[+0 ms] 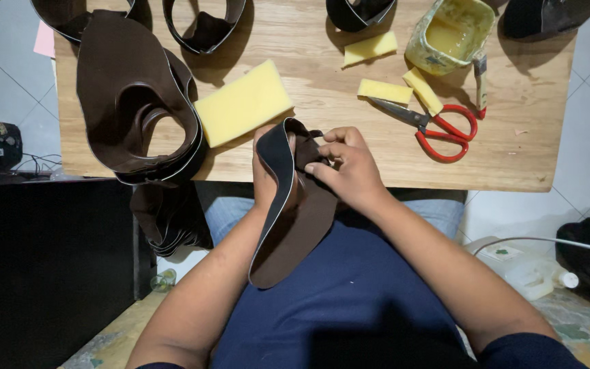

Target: The person sits at a workbench assembling shoe uppers, pressing yellow foam padding pieces into the inside of brown fabric uppers and folding the edges over the foam. They work on one upper at a time, briefly trim a piece with scissors, and set finished uppers on the table with others.

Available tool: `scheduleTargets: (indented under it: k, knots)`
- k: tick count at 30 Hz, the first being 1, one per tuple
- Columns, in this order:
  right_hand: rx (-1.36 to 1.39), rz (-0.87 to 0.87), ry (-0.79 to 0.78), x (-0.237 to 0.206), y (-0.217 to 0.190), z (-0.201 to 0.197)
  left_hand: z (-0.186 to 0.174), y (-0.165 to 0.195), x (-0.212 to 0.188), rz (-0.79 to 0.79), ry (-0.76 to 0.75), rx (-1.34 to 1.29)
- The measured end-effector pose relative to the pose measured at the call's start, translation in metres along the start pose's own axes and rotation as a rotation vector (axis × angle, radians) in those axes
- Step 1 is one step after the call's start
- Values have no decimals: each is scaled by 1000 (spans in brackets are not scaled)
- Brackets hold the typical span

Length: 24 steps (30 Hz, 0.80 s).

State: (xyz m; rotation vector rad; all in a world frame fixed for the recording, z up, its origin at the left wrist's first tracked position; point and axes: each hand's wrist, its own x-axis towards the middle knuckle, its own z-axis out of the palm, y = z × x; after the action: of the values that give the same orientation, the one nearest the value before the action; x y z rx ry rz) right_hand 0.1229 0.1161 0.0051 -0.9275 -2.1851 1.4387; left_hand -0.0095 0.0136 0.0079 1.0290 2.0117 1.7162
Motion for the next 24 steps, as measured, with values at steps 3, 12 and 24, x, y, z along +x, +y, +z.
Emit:
scheduleTargets:
  k: [3,12,24]
  knots:
    - [141,33,-144,2,0,-1,2,-7,-2,-19,-39,-196]
    - [-15,-42,-106,-4,-6,-2,0,-12,0,-5,-35,-180]
    - [-148,-294,36,-11,-14,6,6,-52,-9,-227,29,-369]
